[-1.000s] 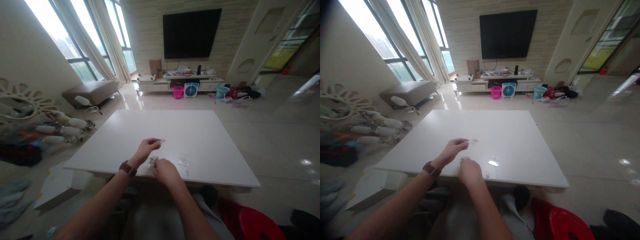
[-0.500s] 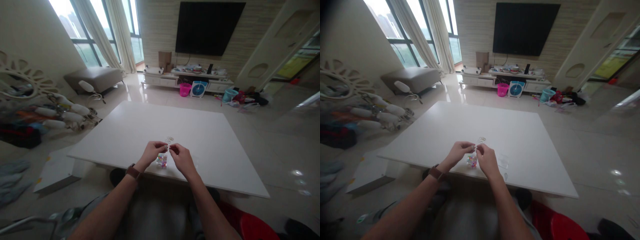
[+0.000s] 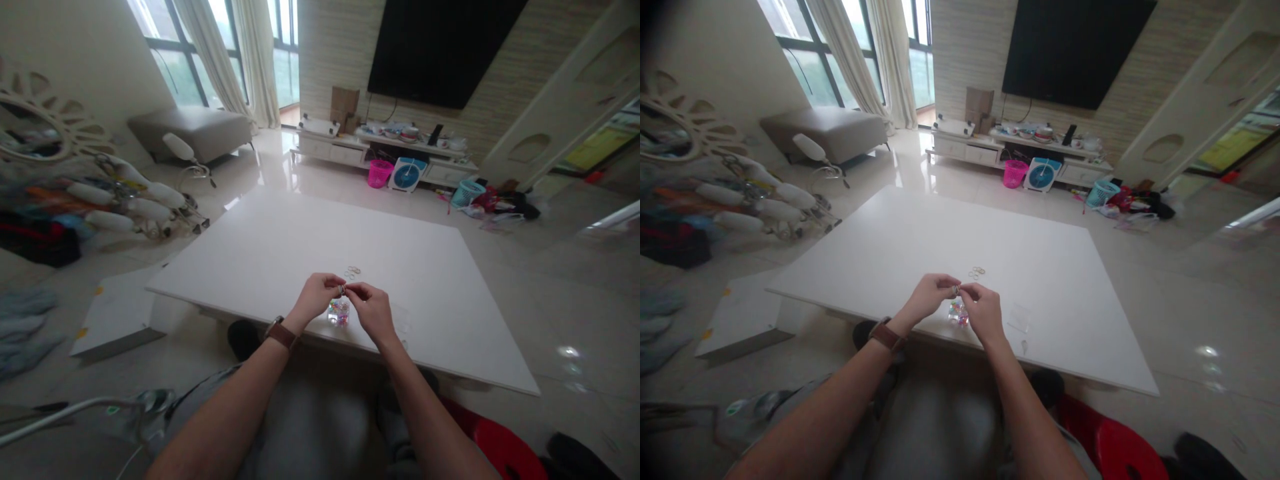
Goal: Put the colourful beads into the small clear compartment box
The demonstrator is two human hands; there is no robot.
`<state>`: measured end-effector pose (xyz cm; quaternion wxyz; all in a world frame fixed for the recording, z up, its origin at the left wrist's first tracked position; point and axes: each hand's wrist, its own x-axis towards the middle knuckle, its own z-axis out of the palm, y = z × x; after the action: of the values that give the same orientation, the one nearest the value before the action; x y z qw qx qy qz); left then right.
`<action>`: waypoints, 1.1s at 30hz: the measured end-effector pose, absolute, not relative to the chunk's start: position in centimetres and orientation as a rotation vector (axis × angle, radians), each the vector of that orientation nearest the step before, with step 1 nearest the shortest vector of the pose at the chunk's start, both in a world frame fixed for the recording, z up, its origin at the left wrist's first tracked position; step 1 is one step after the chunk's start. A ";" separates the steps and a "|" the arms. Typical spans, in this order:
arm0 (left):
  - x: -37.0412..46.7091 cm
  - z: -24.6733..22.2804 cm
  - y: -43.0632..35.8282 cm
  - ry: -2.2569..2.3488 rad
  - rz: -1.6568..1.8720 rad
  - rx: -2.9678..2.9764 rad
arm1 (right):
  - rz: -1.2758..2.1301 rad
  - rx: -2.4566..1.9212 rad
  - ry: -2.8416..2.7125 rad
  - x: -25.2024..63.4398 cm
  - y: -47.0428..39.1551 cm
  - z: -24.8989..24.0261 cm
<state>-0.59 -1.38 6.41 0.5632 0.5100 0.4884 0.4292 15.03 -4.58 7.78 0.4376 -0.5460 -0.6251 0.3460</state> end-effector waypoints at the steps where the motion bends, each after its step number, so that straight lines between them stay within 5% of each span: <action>1: -0.7 6.4 -1.4 1.171 0.998 1.228 | 0.864 -1.362 -1.559 15.0 -4.7 7.6; 33: 0.2 8.2 -1.7 0.955 1.016 0.878 | 0.995 -1.242 -1.178 16.0 -4.0 7.4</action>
<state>0.21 -1.69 8.24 0.6792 0.3911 0.4252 0.4526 16.01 -3.97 7.43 0.5486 -0.5246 -0.4973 0.4202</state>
